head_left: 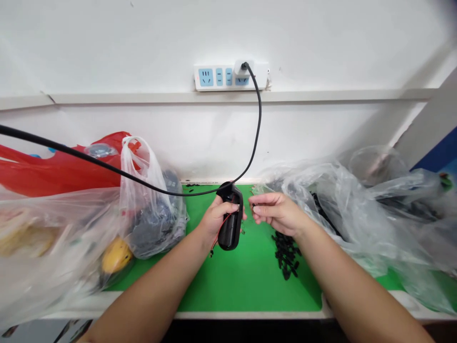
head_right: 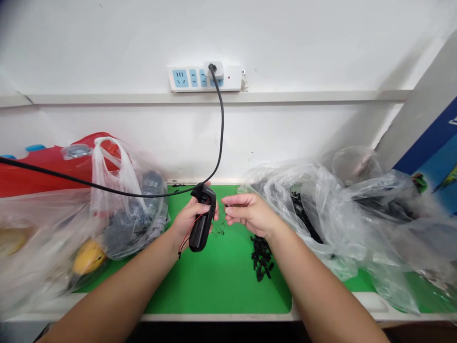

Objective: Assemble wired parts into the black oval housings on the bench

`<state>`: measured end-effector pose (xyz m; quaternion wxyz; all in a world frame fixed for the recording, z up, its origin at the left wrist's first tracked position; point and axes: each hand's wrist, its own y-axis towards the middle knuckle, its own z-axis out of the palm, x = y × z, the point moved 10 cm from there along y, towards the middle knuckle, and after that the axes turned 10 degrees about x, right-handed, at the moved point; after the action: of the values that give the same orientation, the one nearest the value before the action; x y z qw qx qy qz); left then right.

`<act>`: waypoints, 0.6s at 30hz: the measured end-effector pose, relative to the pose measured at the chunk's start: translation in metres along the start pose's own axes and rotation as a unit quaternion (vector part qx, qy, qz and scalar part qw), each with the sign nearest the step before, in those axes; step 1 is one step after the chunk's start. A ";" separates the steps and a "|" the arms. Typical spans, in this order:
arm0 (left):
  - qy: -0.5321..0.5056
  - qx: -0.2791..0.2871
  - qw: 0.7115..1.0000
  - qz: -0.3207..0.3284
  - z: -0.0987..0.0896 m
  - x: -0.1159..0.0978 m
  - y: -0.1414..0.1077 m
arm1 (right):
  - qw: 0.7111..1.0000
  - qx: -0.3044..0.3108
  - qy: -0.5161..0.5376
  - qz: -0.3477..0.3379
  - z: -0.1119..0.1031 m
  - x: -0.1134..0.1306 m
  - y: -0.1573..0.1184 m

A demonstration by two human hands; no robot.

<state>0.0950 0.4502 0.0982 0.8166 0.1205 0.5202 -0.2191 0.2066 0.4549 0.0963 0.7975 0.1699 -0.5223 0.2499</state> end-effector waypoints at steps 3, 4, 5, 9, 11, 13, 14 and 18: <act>0.008 -0.014 1.000 0.005 -0.002 0.001 0.001 | 0.998 0.008 0.059 0.011 0.008 -0.008 0.002; 0.008 -0.017 1.000 0.012 -0.003 0.000 0.002 | 0.997 0.012 0.070 0.015 0.010 -0.010 0.002; 0.007 -0.020 1.000 0.020 -0.004 0.000 0.002 | 0.997 0.014 0.079 0.018 0.010 -0.011 0.002; 0.006 -0.041 0.998 0.050 -0.008 -0.003 0.003 | 0.995 -0.002 0.095 0.026 0.005 -0.012 0.001; 0.016 -0.056 0.997 0.053 -0.009 -0.004 0.002 | 0.995 -0.011 0.094 0.026 0.003 -0.012 0.000; 0.026 -0.065 0.996 0.057 -0.009 -0.006 0.001 | 0.996 -0.017 0.089 0.018 0.002 -0.012 0.001; 0.029 -0.067 0.996 0.058 -0.009 -0.006 0.001 | 0.996 -0.018 0.085 0.013 0.003 -0.011 0.001; 0.039 -0.071 0.995 0.059 -0.008 -0.006 0.000 | 0.998 -0.028 0.052 -0.002 0.002 -0.011 0.003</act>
<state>0.0865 0.4547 0.1007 0.8139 0.1017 0.5575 -0.1282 0.1991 0.4538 0.0868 0.8287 0.1352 -0.4864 0.2415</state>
